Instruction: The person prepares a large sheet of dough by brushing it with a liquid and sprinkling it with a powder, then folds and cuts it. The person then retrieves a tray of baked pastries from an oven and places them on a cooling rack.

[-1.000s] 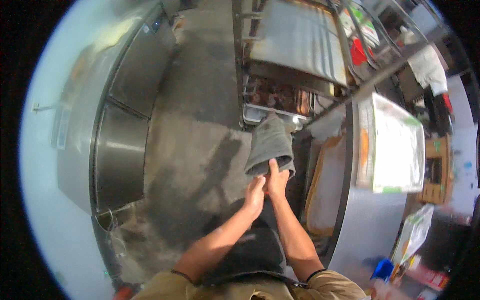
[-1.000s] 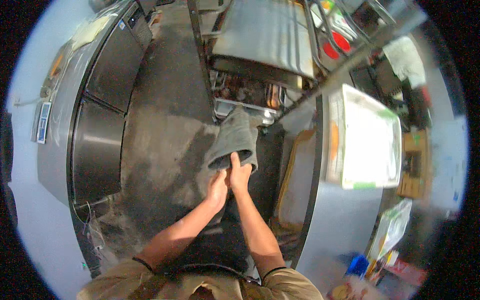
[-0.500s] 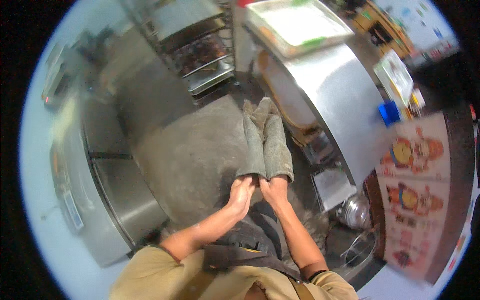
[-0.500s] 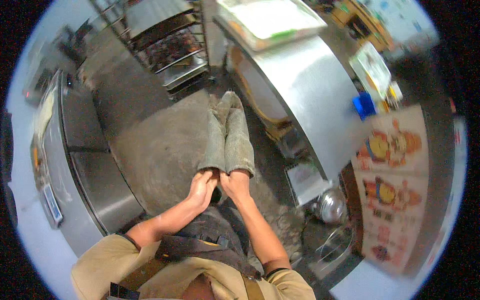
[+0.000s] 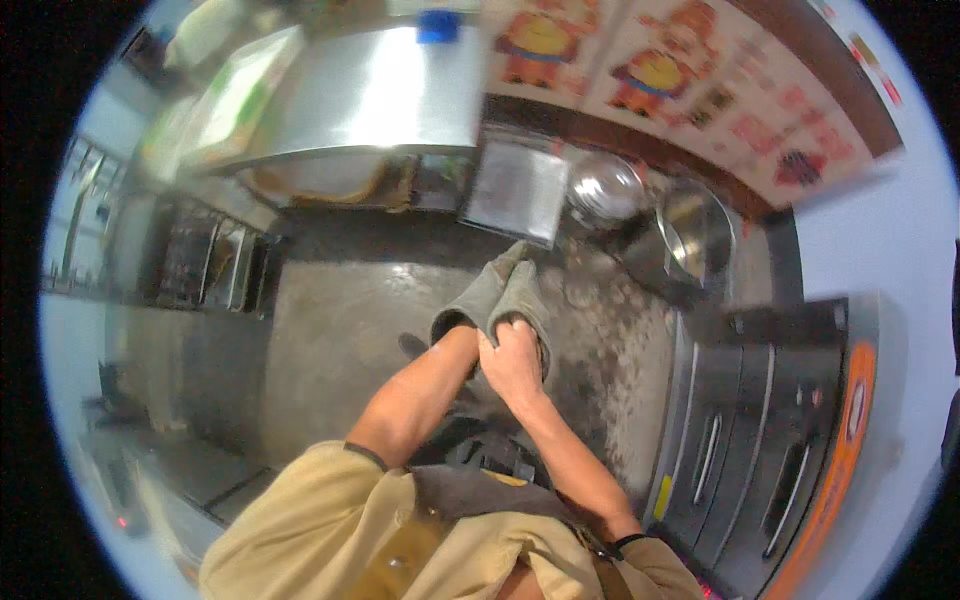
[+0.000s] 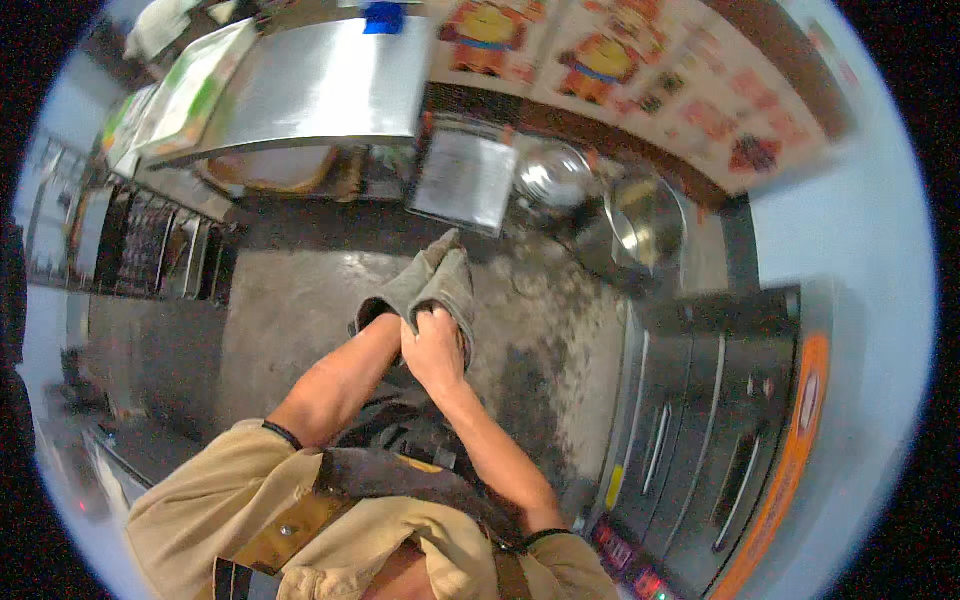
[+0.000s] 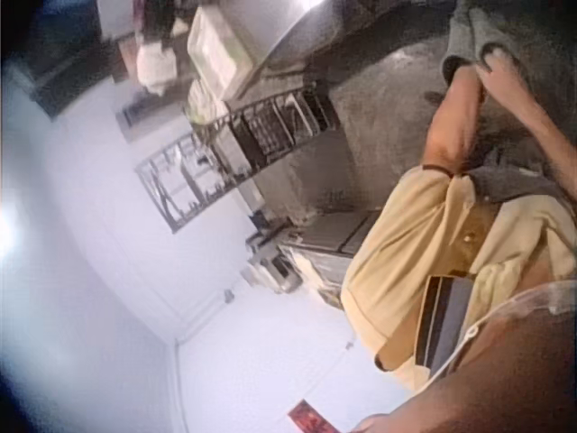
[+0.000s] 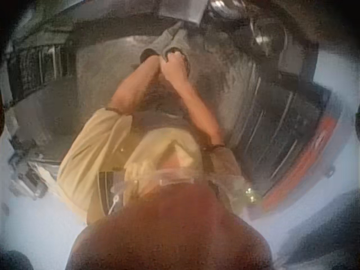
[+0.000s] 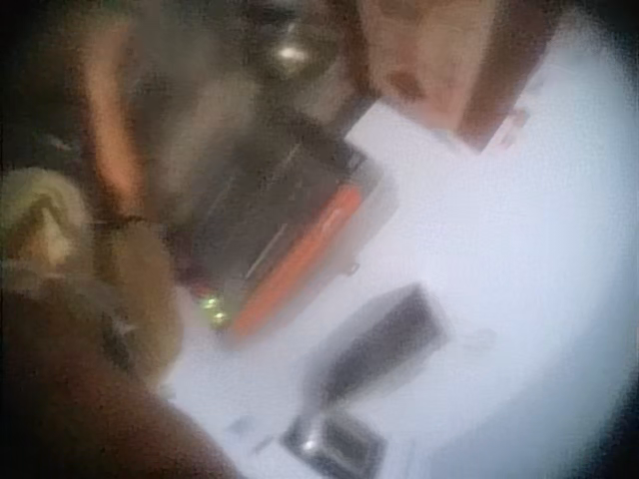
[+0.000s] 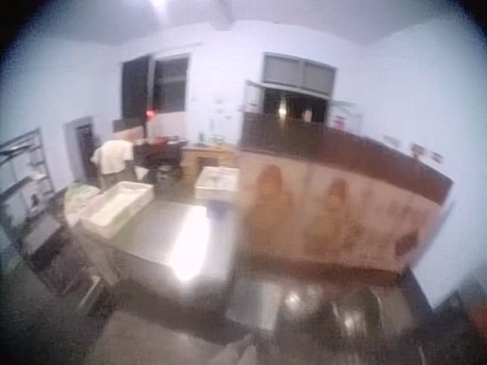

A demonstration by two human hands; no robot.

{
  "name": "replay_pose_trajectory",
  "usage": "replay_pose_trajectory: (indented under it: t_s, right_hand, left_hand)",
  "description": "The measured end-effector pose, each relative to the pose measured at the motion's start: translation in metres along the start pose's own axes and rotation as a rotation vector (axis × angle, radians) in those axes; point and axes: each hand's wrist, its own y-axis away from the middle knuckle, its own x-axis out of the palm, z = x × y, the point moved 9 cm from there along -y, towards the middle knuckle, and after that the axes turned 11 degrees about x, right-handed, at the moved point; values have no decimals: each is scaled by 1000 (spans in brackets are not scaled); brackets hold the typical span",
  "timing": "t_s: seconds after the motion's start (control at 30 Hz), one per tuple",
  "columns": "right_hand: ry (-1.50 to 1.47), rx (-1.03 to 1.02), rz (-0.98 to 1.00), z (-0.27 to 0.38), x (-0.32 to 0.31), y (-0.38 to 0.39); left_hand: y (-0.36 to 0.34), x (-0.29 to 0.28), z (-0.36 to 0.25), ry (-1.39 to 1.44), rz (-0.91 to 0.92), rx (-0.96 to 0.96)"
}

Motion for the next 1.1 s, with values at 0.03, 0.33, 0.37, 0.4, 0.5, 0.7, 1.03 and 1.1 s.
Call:
replay_pose_trajectory:
  t_s: [0.03,0.33,0.37,0.4,0.5,0.7,1.03,1.1]
  right_hand:
    - [-40,15,-32,-22,-18,15]
    - [-316,397,-334,-229,-170,145]
    - [-323,473,-319,-246,-177,155]
    - [-307,494,-439,-259,-195,173]
    - [-437,718,-341,-308,-225,217]
    - [-264,658,-701,-331,-331,300]
    - [-1785,131,-1377,-339,-267,416]
    - [-1914,76,-1470,-339,-274,418]
  left_hand:
    - [7,35,28,26,61,-70]
    - [63,332,252,188,520,-571]
    - [70,361,272,214,560,-616]
    - [77,386,290,238,592,-658]
    - [98,468,343,301,691,-763]
    - [132,557,426,373,817,-949]
    - [168,604,424,197,1028,-1060]
    - [166,614,395,-56,1094,-937]
